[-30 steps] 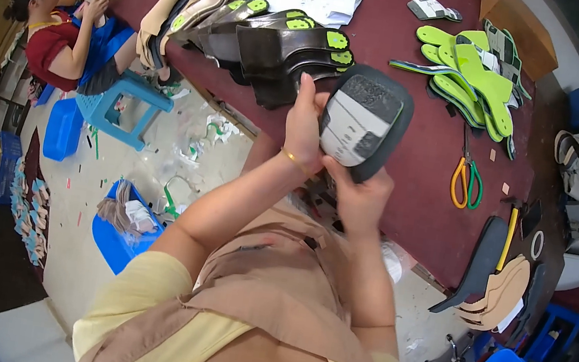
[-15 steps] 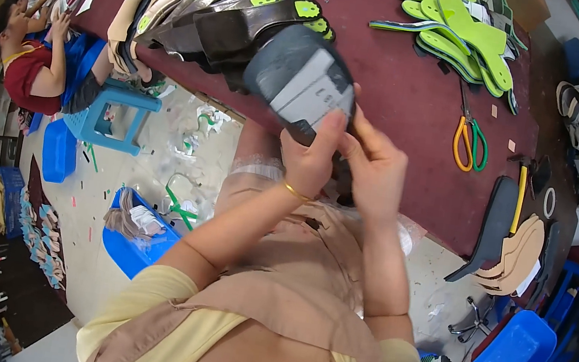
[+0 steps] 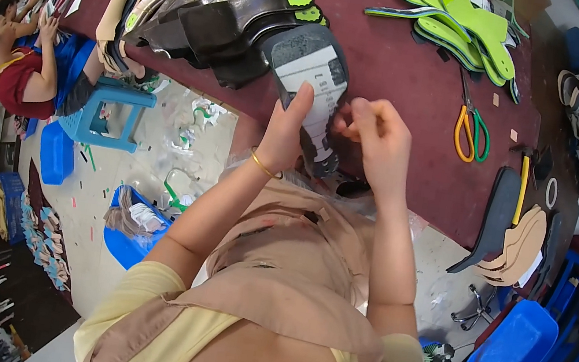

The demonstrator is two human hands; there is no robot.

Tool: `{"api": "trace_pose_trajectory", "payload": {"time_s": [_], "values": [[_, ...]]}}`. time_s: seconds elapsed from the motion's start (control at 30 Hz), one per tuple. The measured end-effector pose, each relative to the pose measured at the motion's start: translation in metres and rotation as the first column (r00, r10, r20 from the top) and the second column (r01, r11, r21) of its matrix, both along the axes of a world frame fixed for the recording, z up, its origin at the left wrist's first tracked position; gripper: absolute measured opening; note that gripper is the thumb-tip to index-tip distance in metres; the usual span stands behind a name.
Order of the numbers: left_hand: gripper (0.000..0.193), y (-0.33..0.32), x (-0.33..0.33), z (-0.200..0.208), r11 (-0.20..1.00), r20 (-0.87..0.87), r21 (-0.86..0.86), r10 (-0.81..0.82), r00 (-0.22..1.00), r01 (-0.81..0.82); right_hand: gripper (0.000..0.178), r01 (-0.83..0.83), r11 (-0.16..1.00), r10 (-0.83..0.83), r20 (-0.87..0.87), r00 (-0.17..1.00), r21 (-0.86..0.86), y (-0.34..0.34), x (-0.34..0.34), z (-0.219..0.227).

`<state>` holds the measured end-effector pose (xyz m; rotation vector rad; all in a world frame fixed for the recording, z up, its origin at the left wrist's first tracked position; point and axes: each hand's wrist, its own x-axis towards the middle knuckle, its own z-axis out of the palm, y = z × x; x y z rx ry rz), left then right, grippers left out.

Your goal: Assembling shoe components by trimming and attaching green insoles to brown leather shoe uppers.

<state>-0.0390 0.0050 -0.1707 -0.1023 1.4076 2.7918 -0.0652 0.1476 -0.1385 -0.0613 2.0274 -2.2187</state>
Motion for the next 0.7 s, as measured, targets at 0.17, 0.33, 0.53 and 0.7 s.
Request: {"api": "trace_pose_trajectory", "payload": {"time_s": [0.17, 0.33, 0.53, 0.7], "values": [[0.039, -0.002, 0.008, 0.006, 0.992, -0.019, -0.110, 0.060, 0.998, -0.062, 0.036, -0.296, 0.903, 0.300, 0.035, 0.953, 0.312, -0.003, -0.012, 0.005], [0.037, -0.008, 0.007, 0.011, 0.996, 0.034, -0.084, -0.025, 0.999, 0.028, 0.032, -0.347, 0.886, 0.370, -0.017, 0.929, 0.308, 0.007, -0.008, 0.010], [0.029, 0.012, 0.013, 0.012, 0.952, -0.169, -0.304, -0.010, 0.986, -0.043, 0.024, -0.228, 0.949, 0.229, 0.025, 0.973, 0.219, -0.002, 0.011, 0.014], [0.030, 0.019, 0.009, 0.001, 0.941, -0.154, -0.299, 0.116, 0.981, -0.158, 0.023, 0.110, 0.907, 0.074, -0.409, 0.910, 0.407, -0.016, 0.016, -0.005]]}}
